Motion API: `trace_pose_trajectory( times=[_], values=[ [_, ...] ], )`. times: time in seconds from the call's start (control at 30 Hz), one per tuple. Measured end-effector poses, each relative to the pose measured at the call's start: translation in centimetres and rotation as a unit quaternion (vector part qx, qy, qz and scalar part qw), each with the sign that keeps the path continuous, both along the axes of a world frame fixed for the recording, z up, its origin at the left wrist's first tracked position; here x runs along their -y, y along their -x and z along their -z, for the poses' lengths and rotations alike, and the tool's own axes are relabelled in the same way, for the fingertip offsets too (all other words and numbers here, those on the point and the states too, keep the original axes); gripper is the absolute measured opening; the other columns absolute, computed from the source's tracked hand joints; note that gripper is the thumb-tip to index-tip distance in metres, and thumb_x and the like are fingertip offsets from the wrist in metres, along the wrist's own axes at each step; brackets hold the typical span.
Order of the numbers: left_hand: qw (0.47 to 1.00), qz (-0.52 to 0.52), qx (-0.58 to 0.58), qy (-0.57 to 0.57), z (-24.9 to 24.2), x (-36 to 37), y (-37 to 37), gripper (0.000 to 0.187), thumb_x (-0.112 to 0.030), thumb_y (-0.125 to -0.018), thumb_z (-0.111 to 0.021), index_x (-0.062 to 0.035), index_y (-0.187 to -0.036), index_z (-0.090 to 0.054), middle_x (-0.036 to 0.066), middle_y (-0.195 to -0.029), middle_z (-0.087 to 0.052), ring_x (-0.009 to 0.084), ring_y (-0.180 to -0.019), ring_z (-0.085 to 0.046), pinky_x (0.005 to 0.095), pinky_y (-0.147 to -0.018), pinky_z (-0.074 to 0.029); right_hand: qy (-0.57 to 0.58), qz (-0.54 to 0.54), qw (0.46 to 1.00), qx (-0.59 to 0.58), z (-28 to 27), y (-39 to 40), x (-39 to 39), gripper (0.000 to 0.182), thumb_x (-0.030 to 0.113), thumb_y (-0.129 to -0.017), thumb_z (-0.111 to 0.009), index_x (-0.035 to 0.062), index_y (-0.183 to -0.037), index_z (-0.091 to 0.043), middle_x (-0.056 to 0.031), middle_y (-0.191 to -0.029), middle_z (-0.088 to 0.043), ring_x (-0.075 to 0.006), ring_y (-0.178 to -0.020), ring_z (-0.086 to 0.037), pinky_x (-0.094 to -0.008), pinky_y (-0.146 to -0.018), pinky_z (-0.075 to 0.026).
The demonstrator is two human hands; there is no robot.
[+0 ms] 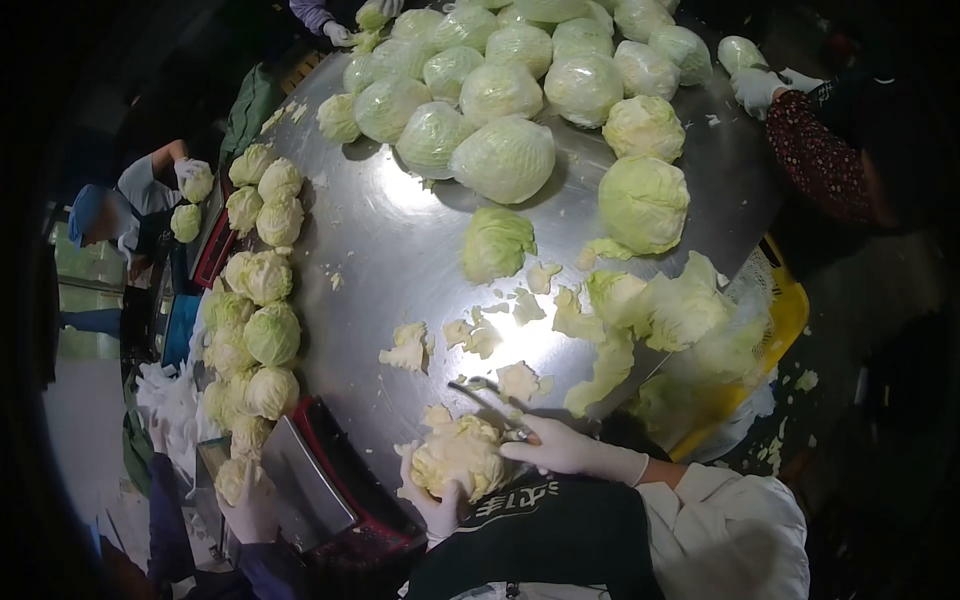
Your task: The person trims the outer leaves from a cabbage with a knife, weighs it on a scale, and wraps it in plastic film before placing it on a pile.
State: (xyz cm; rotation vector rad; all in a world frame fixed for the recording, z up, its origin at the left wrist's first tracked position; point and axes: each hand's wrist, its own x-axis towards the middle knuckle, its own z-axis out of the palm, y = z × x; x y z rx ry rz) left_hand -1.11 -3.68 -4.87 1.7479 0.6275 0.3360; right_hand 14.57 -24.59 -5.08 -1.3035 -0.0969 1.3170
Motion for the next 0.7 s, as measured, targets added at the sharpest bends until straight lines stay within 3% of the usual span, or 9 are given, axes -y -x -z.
trace_pose_trajectory(
  times=[0.03,0.07,0.13,0.2,0.23,0.3,0.4,0.5,0.7],
  values=[
    [0.998,0.034,0.039,-0.021,0.7,0.1,0.4,0.098,-0.033,-0.078,-0.084,0.0028,-0.151,-0.029,0.022,-0.155,-0.033,0.0325,-0.144,-0.034,0.045,-0.12,-0.026,0.0,-0.052,0.999,0.012,-1.0,-0.1,-0.8,0.064,0.041,-0.093,-0.073,-0.0053,-0.132,-0.051,-0.0055,-0.08,-0.06,-0.0156,-0.068,-0.059,-0.0305,-0.064,-0.05],
    [0.994,0.068,0.08,-0.043,1.2,0.1,0.5,0.095,-0.031,-0.078,-0.084,0.0022,-0.15,-0.03,0.021,-0.154,-0.033,0.0332,-0.141,-0.036,0.0451,-0.119,-0.026,-0.059,0.008,0.966,0.25,-0.8,0.7,-2.8,0.071,0.035,-0.091,-0.076,-0.0048,-0.142,-0.046,-0.0067,-0.083,-0.061,-0.0128,-0.073,-0.06,-0.028,-0.069,-0.051],
    [0.991,0.064,0.097,-0.068,1.8,-0.1,0.7,0.098,-0.031,-0.075,-0.088,0.0008,-0.149,-0.031,0.02,-0.149,-0.035,0.033,-0.138,-0.038,0.0446,-0.118,-0.029,-0.024,-0.026,0.986,0.164,-1.0,-0.4,-1.8,0.068,0.021,-0.093,-0.076,-0.0028,-0.147,-0.042,-0.008,-0.105,-0.064,-0.011,-0.098,-0.06,-0.0302,-0.086,-0.052],
    [1.0,0.004,0.007,0.001,-1.3,1.4,-2.3,0.103,-0.029,-0.071,-0.093,-0.0007,-0.148,-0.032,0.019,-0.143,-0.037,0.0313,-0.134,-0.041,0.0437,-0.116,-0.032,-0.047,-0.02,0.956,0.289,-1.8,-2.0,-2.1,0.075,0.018,-0.092,-0.075,-0.0028,-0.152,-0.036,-0.0181,-0.122,-0.065,-0.017,-0.109,-0.062,-0.031,-0.099,-0.049],
    [0.995,-0.01,0.039,0.087,-3.0,2.9,-4.6,0.106,-0.028,-0.068,-0.095,-0.0009,-0.149,-0.032,0.018,-0.139,-0.038,0.0313,-0.133,-0.041,0.0432,-0.115,-0.033,-0.065,-0.017,0.936,0.345,-2.1,-2.4,-2.3,0.075,0.024,-0.093,-0.072,-0.0031,-0.152,-0.036,-0.02,-0.113,-0.066,-0.0212,-0.096,-0.064,-0.033,-0.09,-0.051],
    [0.999,-0.023,0.023,0.044,-1.2,2.7,-4.9,0.107,-0.028,-0.067,-0.095,-0.0005,-0.15,-0.032,0.018,-0.138,-0.037,0.0311,-0.133,-0.041,0.0429,-0.115,-0.033,-0.085,-0.018,0.912,0.402,-3.3,-3.3,-2.2,0.075,0.03,-0.094,-0.069,-0.0035,-0.152,-0.035,-0.0219,-0.103,-0.067,-0.0253,-0.082,-0.065,-0.035,-0.081,-0.053],
    [0.998,-0.044,-0.006,0.041,0.8,1.9,-5.3,0.109,-0.028,-0.066,-0.096,0.0001,-0.15,-0.032,0.017,-0.138,-0.037,0.0309,-0.132,-0.04,0.0431,-0.114,-0.034,-0.013,-0.106,0.944,0.314,-4.2,-3.6,-1.2,0.071,0.031,-0.098,-0.061,0.0003,-0.155,-0.032,-0.0272,-0.12,-0.064,-0.0349,-0.091,-0.069,-0.039,-0.085,-0.054],
    [0.995,-0.052,-0.009,0.084,0.2,2.5,-5.6,0.109,-0.026,-0.066,-0.095,0.001,-0.151,-0.032,0.016,-0.137,-0.038,0.0303,-0.131,-0.041,0.0433,-0.113,-0.036,-0.03,-0.056,0.869,0.49,-3.2,-1.9,-0.7,0.067,0.03,-0.102,-0.052,0.0074,-0.159,-0.025,-0.0352,-0.146,-0.044,-0.0448,-0.098,-0.068,-0.0445,-0.084,-0.056],
    [0.992,-0.032,0.006,0.126,-0.4,3.5,-6.5,0.103,-0.02,-0.069,-0.093,0.0028,-0.149,-0.032,0.016,-0.137,-0.043,0.0264,-0.127,-0.048,0.0407,-0.109,-0.041,0.067,-0.173,0.805,0.563,-6.5,-2.6,-0.5,0.063,0.03,-0.1,-0.054,0.0045,-0.154,-0.035,-0.0365,-0.141,-0.048,-0.0409,-0.087,-0.071,-0.0405,-0.067,-0.058]
  ],
)
